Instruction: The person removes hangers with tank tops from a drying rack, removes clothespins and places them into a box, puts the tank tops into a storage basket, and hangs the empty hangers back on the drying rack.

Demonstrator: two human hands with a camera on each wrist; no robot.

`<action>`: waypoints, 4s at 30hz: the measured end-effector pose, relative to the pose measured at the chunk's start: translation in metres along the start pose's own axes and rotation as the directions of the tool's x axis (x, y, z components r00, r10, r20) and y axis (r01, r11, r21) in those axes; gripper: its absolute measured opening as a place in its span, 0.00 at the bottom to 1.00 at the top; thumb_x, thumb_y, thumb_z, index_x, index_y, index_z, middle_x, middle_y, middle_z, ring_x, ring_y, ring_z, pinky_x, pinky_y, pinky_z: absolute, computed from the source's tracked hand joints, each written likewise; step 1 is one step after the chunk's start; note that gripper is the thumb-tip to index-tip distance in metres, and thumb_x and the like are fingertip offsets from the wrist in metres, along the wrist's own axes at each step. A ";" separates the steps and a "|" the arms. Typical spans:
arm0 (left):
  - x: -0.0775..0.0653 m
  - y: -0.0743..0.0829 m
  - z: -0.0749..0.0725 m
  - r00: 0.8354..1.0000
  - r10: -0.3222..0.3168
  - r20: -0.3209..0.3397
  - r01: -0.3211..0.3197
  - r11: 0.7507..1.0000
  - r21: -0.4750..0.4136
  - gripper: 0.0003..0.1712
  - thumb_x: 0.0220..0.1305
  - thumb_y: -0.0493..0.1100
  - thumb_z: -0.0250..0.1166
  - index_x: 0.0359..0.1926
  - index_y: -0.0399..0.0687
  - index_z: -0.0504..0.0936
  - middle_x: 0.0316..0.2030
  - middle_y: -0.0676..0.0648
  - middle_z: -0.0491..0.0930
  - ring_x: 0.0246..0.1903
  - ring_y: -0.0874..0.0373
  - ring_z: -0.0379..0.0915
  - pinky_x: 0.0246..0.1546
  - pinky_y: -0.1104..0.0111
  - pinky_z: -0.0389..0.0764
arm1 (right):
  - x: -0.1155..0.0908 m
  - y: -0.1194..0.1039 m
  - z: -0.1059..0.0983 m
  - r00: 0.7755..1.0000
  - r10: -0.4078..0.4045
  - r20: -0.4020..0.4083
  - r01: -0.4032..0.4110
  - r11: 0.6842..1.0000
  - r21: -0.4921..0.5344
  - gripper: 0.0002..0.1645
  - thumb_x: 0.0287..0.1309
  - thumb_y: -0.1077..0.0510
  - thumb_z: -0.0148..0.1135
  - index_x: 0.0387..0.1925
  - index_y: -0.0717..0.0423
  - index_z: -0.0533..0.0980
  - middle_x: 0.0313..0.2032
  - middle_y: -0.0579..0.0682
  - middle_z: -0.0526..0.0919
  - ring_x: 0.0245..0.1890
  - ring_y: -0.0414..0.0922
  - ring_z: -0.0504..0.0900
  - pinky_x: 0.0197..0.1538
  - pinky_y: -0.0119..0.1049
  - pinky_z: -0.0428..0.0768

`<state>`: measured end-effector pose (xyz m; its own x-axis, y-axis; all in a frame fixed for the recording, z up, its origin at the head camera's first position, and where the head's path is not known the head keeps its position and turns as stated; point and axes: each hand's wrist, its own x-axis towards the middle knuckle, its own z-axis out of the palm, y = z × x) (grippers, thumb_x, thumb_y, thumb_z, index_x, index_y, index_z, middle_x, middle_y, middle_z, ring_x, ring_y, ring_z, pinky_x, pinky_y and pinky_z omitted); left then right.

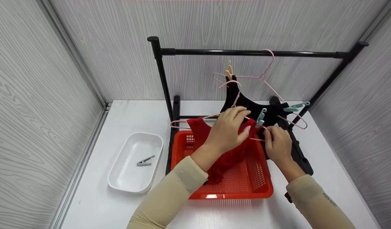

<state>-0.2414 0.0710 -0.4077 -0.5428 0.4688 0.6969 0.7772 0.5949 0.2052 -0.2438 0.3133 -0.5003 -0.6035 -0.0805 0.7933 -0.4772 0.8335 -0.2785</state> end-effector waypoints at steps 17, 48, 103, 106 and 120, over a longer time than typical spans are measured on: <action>0.017 0.011 0.016 0.995 -0.004 0.099 -0.004 0.997 0.081 0.34 0.70 0.53 0.60 0.70 0.40 0.68 0.65 0.46 0.73 0.65 0.55 0.68 0.71 0.67 0.58 | 0.000 -0.008 0.002 1.000 -0.021 -0.007 0.021 1.000 -0.003 0.07 0.64 0.62 0.58 0.32 0.63 0.77 0.26 0.57 0.79 0.26 0.56 0.75 0.33 0.53 0.69; 0.020 0.010 0.024 0.976 -0.022 0.218 0.034 0.998 -0.049 0.25 0.72 0.54 0.59 0.61 0.44 0.75 0.54 0.50 0.82 0.57 0.57 0.76 0.63 0.66 0.69 | 0.001 -0.016 0.002 0.999 -0.042 -0.031 0.043 0.999 0.024 0.02 0.60 0.65 0.61 0.32 0.62 0.77 0.25 0.55 0.78 0.25 0.55 0.74 0.33 0.51 0.67; -0.008 -0.009 0.007 0.999 -0.029 -0.018 0.021 0.945 -0.327 0.26 0.69 0.52 0.64 0.60 0.42 0.72 0.51 0.48 0.80 0.53 0.58 0.77 0.64 0.69 0.68 | -0.003 -0.008 -0.004 1.000 -0.014 -0.009 0.014 1.000 -0.013 0.10 0.64 0.59 0.57 0.31 0.62 0.77 0.26 0.58 0.79 0.26 0.59 0.75 0.33 0.54 0.69; -0.011 -0.010 0.004 0.999 -0.029 -0.024 0.020 0.943 -0.331 0.25 0.70 0.52 0.64 0.60 0.42 0.73 0.51 0.48 0.81 0.54 0.58 0.77 0.66 0.69 0.66 | -0.002 -0.009 -0.004 1.000 -0.015 -0.021 0.015 1.000 -0.007 0.09 0.64 0.60 0.58 0.31 0.62 0.77 0.26 0.57 0.79 0.25 0.58 0.75 0.33 0.54 0.69; -0.031 -0.030 -0.014 0.995 -0.093 -0.033 0.079 0.950 -0.300 0.27 0.69 0.52 0.65 0.61 0.41 0.73 0.51 0.47 0.80 0.53 0.56 0.77 0.62 0.66 0.72 | -0.001 -0.007 -0.007 0.999 -0.016 -0.043 0.016 1.000 0.008 0.08 0.63 0.61 0.59 0.31 0.62 0.77 0.24 0.57 0.78 0.24 0.57 0.74 0.33 0.53 0.68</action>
<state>-0.2431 0.0295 -0.4255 -0.6023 0.3895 0.6968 0.7913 0.4064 0.4568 -0.2353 0.3110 -0.4957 -0.5675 -0.0701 0.8204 -0.4918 0.8279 -0.2695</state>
